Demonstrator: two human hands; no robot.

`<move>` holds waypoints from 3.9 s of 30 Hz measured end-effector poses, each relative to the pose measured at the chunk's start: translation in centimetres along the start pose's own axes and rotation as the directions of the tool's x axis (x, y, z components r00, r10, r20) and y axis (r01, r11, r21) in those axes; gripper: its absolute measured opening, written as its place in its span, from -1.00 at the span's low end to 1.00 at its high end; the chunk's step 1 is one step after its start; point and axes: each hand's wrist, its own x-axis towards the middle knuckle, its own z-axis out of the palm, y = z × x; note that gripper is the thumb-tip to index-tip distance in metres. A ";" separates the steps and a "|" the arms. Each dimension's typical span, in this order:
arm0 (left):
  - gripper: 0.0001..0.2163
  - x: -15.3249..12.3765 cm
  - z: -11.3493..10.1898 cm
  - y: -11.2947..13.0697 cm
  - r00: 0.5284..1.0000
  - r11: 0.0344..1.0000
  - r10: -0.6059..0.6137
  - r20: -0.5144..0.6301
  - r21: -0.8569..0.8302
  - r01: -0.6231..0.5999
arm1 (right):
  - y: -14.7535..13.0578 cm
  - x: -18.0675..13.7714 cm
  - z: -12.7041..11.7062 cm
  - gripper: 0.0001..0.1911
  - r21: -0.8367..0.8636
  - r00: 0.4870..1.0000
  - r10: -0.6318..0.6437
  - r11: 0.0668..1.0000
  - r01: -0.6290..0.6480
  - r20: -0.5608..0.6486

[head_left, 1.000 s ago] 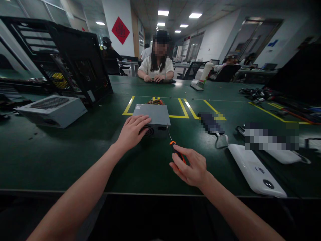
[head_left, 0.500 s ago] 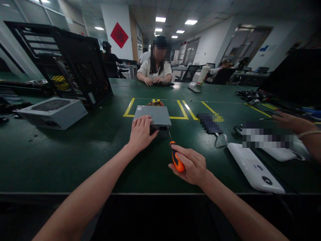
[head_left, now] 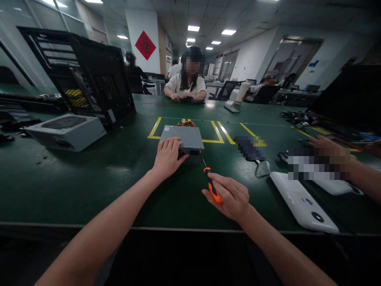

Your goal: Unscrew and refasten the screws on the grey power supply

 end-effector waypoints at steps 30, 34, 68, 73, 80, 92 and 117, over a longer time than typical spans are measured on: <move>-0.59 -0.2 -0.3 -0.6 0.998 0.998 0.056 0.038 0.010 -0.057 | -2.8 1.2 -0.8 -0.85 -0.289 0.962 0.223 0.942 -0.171 0.158; -0.59 -0.2 -0.2 -0.6 0.998 0.998 0.055 0.032 0.013 -0.055 | -3.3 1.3 -0.8 -0.75 -0.261 0.950 0.185 0.958 -0.117 0.254; -0.60 0.0 -0.1 -0.3 0.997 0.997 0.068 0.020 0.045 -0.069 | -3.6 0.7 -0.6 -0.81 -0.207 0.935 0.305 0.941 -0.267 0.180; -0.60 -0.1 -0.3 -0.2 0.997 0.996 0.071 0.019 0.045 -0.072 | -3.4 0.2 -0.5 -0.72 -0.185 0.953 0.241 0.961 -0.207 0.183; -0.60 -0.1 -0.1 -0.2 0.997 0.996 0.069 0.024 0.063 -0.070 | -2.9 0.5 -0.7 -0.84 -0.155 0.948 0.265 0.958 -0.239 0.177; -0.59 -0.1 0.0 -0.2 0.998 0.998 0.060 0.026 0.015 -0.061 | -1.9 0.1 -0.9 -0.77 -0.112 0.945 0.276 0.959 -0.260 0.176; -0.80 -2.3 -2.9 3.0 0.884 0.702 0.452 0.117 -0.658 -0.272 | -1.8 5.9 -2.2 -0.85 0.105 0.957 0.063 0.990 -0.096 0.284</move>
